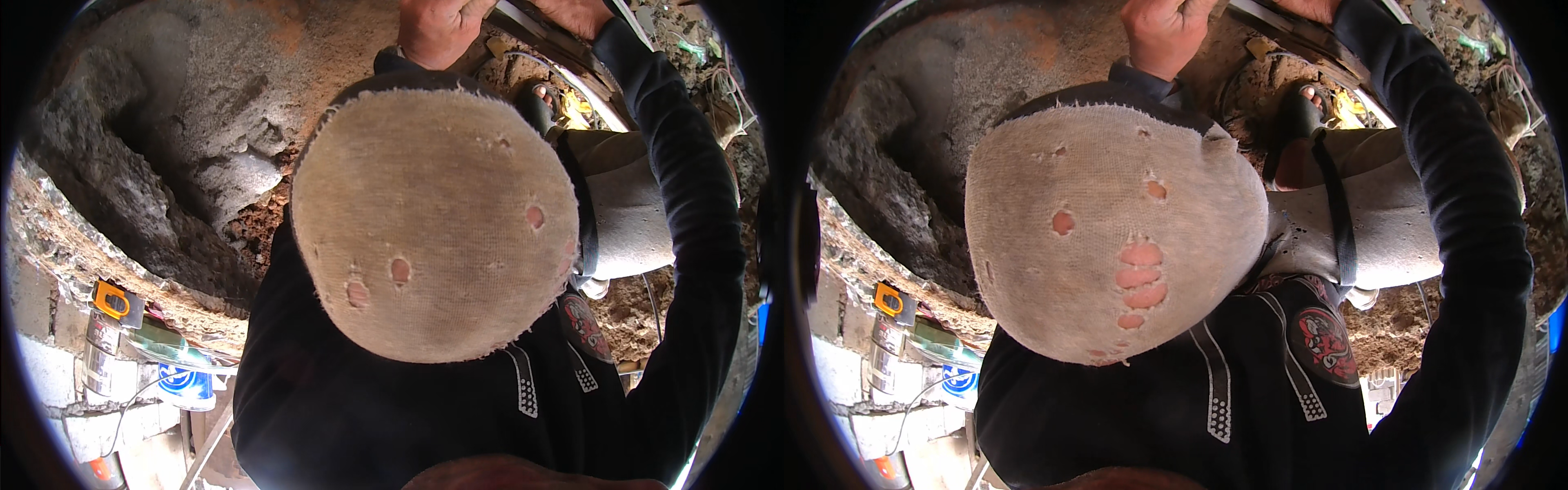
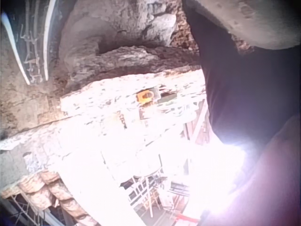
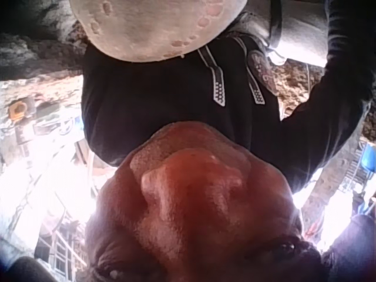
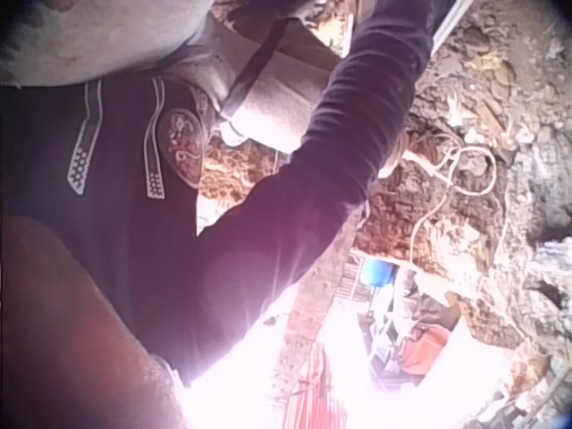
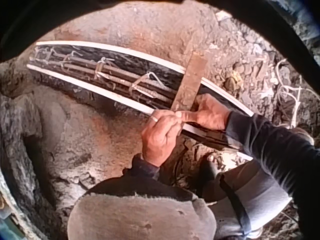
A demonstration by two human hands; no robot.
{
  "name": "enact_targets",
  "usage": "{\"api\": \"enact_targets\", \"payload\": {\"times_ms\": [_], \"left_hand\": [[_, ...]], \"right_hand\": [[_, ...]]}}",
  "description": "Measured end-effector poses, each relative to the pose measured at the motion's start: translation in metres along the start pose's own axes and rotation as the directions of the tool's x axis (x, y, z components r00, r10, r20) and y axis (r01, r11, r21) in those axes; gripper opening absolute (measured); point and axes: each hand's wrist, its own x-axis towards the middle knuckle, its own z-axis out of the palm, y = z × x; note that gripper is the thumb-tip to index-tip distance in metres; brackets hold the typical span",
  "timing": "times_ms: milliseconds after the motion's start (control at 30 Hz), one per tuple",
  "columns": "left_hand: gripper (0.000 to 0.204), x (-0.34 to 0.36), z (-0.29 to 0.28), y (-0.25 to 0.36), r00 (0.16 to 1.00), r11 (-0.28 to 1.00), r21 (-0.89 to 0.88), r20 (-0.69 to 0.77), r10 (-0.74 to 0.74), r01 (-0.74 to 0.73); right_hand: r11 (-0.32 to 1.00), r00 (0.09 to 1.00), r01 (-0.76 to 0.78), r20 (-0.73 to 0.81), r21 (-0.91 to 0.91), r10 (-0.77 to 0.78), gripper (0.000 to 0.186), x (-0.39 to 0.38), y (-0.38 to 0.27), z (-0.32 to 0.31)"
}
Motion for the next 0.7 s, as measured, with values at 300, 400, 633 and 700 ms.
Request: {"api": "enact_targets", "payload": {"times_ms": [300, 400, 633, 700], "left_hand": [[0.01, 0.003, -0.005, 0.002, 0.999, 0.999, 0.012, 0.035, -0.041, 0.04], [0.008, 0.003, -0.006, -0.004, 0.997, 0.999, -0.005, 0.057, -0.05, 0.051], [0.008, 0.002, -0.006, -0.002, 0.994, 0.991, -0.091, 0.052, -0.098, 0.103], [0.009, 0.0, -0.004, -0.011, 0.998, 0.993, -0.104, 0.02, -0.053, 0.054]], "right_hand": [[0.995, 1.0, -0.003, -0.008, -0.098, 0.002, 0.036, -0.001, -0.007, 0.0], [0.999, 0.999, -0.025, 0.035, -0.033, 0.026, 0.033, 0.002, -0.004, -0.003], [1.0, 0.999, 0.011, 0.041, -0.029, -0.01, 0.036, 0.0, -0.005, -0.005], [0.999, 1.0, 0.011, 0.03, -0.04, -0.01, 0.037, 0.001, -0.007, -0.005]]}}
